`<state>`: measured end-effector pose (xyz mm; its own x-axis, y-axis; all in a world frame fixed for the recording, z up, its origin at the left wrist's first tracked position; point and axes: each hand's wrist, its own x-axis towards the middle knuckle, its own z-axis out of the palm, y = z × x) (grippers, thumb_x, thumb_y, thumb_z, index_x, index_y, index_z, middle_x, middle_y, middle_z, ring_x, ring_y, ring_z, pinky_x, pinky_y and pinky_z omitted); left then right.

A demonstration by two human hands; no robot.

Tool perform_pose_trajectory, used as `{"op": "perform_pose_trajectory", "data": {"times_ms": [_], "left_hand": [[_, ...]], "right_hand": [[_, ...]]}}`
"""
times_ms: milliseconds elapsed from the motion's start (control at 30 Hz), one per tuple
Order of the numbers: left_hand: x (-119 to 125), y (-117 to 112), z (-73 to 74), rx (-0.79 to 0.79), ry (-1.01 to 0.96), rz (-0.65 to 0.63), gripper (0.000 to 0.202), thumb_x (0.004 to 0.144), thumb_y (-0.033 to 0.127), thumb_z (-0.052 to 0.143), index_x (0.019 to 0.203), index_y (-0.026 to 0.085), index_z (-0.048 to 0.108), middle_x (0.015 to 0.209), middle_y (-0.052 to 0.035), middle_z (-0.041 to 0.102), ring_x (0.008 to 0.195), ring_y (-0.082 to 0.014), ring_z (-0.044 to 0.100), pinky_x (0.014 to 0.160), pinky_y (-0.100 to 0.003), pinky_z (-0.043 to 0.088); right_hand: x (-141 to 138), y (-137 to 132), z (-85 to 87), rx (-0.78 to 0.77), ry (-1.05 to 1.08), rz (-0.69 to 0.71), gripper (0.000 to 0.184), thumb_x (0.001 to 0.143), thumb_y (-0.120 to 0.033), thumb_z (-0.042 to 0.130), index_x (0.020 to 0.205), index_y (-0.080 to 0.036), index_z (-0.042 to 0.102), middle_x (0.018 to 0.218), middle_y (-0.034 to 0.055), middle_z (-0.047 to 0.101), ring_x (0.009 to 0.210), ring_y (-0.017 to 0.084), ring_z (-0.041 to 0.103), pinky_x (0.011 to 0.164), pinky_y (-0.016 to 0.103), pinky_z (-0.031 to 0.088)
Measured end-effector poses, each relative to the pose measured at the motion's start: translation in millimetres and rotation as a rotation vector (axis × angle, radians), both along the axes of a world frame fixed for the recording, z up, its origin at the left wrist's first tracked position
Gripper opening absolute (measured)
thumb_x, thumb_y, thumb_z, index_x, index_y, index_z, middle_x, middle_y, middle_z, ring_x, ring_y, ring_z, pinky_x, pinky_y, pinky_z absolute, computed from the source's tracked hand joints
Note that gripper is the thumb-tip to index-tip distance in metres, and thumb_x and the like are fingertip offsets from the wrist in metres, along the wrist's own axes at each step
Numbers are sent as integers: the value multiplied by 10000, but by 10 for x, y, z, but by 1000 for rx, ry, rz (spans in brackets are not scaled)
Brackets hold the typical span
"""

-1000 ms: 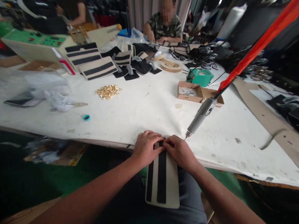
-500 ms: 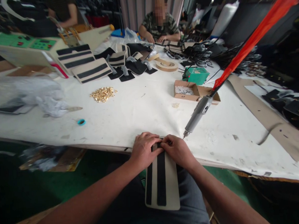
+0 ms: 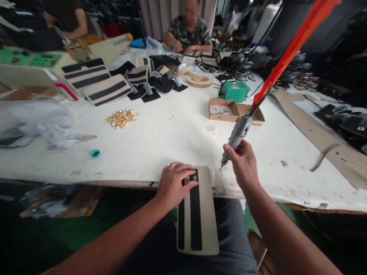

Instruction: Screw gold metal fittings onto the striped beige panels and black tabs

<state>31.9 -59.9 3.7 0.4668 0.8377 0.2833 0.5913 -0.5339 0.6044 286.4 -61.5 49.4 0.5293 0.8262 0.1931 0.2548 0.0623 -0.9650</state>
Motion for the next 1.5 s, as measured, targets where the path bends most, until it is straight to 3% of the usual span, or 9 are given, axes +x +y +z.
{"op": "perform_pose_trajectory", "data": {"times_ms": [167, 333, 433, 567, 767, 1200, 1500], "left_hand": [[3, -13, -33, 30, 16, 2, 304, 870, 407, 852, 1150, 301, 799, 1296, 0, 771, 1230, -281, 600, 1016, -499, 442], [0, -25, -28, 37, 27, -17, 319, 896, 426, 823, 1189, 305, 787, 1314, -8, 762, 1245, -278, 590, 1022, -501, 442], [-3, -29, -10, 41, 48, -14, 322, 908, 437, 808, 1201, 307, 780, 1330, -7, 753, 1246, -279, 585, 1022, -502, 439], [-9, -31, 7, 32, 65, -24, 308, 927, 445, 783, 1208, 318, 773, 1352, -14, 740, 1262, -285, 575, 1016, -504, 440], [-13, -37, 17, 35, 54, -24, 304, 925, 421, 788, 1204, 302, 766, 1340, -14, 744, 1261, -284, 575, 1013, -503, 440], [-10, -29, 26, 35, 68, -29, 298, 934, 431, 778, 1200, 300, 761, 1353, -10, 739, 1269, -286, 572, 1004, -504, 431], [-14, -35, 46, 13, 59, -33, 285, 936, 417, 772, 1199, 308, 756, 1361, -12, 731, 1279, -292, 565, 1010, -508, 433]], "right_hand": [[-167, 293, 68, -6, 268, -16, 479, 686, -514, 937, 905, -187, 665, 664, -32, 624, 554, 142, 603, 532, 276, 531], [-506, 87, 304, 109, 357, 161, 388, 777, -474, 882, 737, -203, 608, 593, -31, 590, 515, 146, 601, 563, 308, 589], [-704, -46, 361, 122, 362, 278, 374, 822, -455, 850, 711, -212, 589, 577, -34, 580, 493, 142, 585, 590, 330, 612], [-885, -83, 237, 129, 330, 299, 391, 835, -475, 841, 703, -222, 573, 562, -24, 589, 487, 153, 582, 471, 291, 538], [-989, -35, 61, 115, 260, 238, 448, 834, -530, 820, 663, -236, 528, 537, -22, 567, 469, 149, 547, 472, 296, 518], [-984, -9, 38, 107, 215, 242, 450, 861, -531, 792, 640, -239, 531, 527, -19, 550, 465, 151, 532, 484, 304, 510], [-959, -30, 44, 114, 106, 329, 449, 871, -498, 795, 613, -238, 535, 569, -5, 582, 498, 166, 564, 490, 316, 491]]}}
